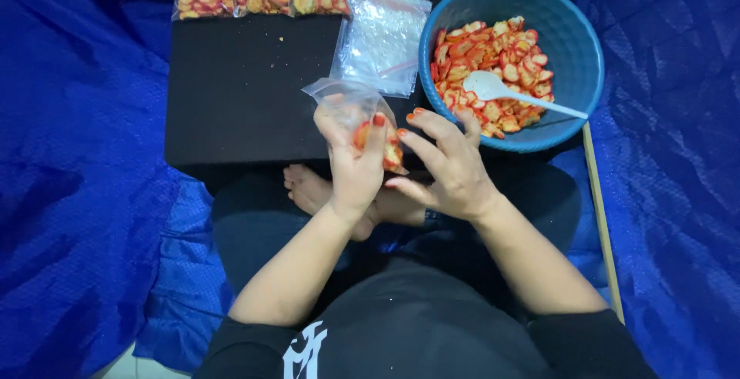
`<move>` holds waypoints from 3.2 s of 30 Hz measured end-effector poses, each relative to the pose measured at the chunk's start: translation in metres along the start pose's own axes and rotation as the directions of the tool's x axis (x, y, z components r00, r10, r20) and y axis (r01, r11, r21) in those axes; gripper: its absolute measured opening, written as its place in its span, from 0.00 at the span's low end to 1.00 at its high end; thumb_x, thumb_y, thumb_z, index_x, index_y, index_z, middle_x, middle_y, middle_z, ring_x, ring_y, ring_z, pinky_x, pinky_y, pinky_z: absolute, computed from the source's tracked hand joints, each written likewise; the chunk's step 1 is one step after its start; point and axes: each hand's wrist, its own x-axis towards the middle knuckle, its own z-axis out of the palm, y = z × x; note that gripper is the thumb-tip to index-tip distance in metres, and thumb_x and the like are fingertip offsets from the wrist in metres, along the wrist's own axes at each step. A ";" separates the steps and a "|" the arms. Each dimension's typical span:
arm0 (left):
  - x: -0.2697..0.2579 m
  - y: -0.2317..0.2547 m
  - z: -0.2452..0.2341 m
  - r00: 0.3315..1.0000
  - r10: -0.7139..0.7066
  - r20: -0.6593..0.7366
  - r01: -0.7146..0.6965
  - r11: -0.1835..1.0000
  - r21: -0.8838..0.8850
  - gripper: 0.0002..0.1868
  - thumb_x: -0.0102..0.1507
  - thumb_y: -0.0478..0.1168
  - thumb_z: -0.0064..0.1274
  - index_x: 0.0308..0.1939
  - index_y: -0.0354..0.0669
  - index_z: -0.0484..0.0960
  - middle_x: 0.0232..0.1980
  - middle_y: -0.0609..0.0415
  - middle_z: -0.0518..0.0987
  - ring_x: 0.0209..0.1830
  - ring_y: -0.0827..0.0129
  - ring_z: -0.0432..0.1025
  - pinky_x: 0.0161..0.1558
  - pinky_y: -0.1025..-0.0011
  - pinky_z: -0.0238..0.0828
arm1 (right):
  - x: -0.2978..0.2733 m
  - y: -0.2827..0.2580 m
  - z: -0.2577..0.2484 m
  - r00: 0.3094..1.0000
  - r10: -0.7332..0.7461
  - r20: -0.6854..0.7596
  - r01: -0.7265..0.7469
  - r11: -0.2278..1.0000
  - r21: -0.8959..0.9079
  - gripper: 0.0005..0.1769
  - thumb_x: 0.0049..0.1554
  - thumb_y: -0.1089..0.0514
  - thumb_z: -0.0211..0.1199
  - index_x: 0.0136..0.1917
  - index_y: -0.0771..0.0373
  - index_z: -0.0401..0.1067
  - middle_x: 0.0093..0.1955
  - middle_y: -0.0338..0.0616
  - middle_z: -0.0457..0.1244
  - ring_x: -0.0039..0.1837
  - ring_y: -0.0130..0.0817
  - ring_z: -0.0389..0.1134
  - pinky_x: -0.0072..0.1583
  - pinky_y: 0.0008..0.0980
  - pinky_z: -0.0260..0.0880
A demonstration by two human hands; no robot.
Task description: A person is packing snacks from a large bowl into individual plastic bags using a spoon and their hands while sitting on the floor.
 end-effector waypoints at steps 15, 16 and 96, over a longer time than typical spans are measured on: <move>0.043 -0.021 -0.040 0.944 0.085 0.318 0.115 0.819 -0.562 0.36 0.73 0.66 0.37 0.75 0.49 0.52 0.60 0.54 0.65 0.61 0.72 0.65 0.66 0.67 0.68 | 0.032 0.006 0.040 0.888 0.430 0.162 -0.419 0.614 0.669 0.32 0.59 0.67 0.64 0.76 0.64 0.64 0.65 0.54 0.66 0.65 0.43 0.70 0.62 0.43 0.74; 0.050 -0.025 -0.045 0.945 0.088 0.315 0.111 0.820 -0.561 0.36 0.73 0.66 0.37 0.75 0.49 0.52 0.60 0.54 0.65 0.61 0.72 0.65 0.66 0.67 0.68 | 0.036 0.013 0.048 0.890 0.427 0.161 -0.416 0.614 0.671 0.32 0.59 0.67 0.64 0.76 0.64 0.64 0.65 0.54 0.66 0.65 0.43 0.70 0.62 0.43 0.74; 0.167 -0.147 -0.049 0.953 -0.171 0.251 0.233 0.942 -0.243 0.14 0.67 0.44 0.57 0.33 0.37 0.85 0.22 0.42 0.81 0.22 0.64 0.81 0.24 0.70 0.80 | 0.069 0.108 0.144 0.758 0.572 0.314 -0.529 0.257 0.808 0.14 0.69 0.52 0.51 0.54 0.63 0.71 0.39 0.45 0.67 0.46 0.26 0.70 0.54 0.29 0.74</move>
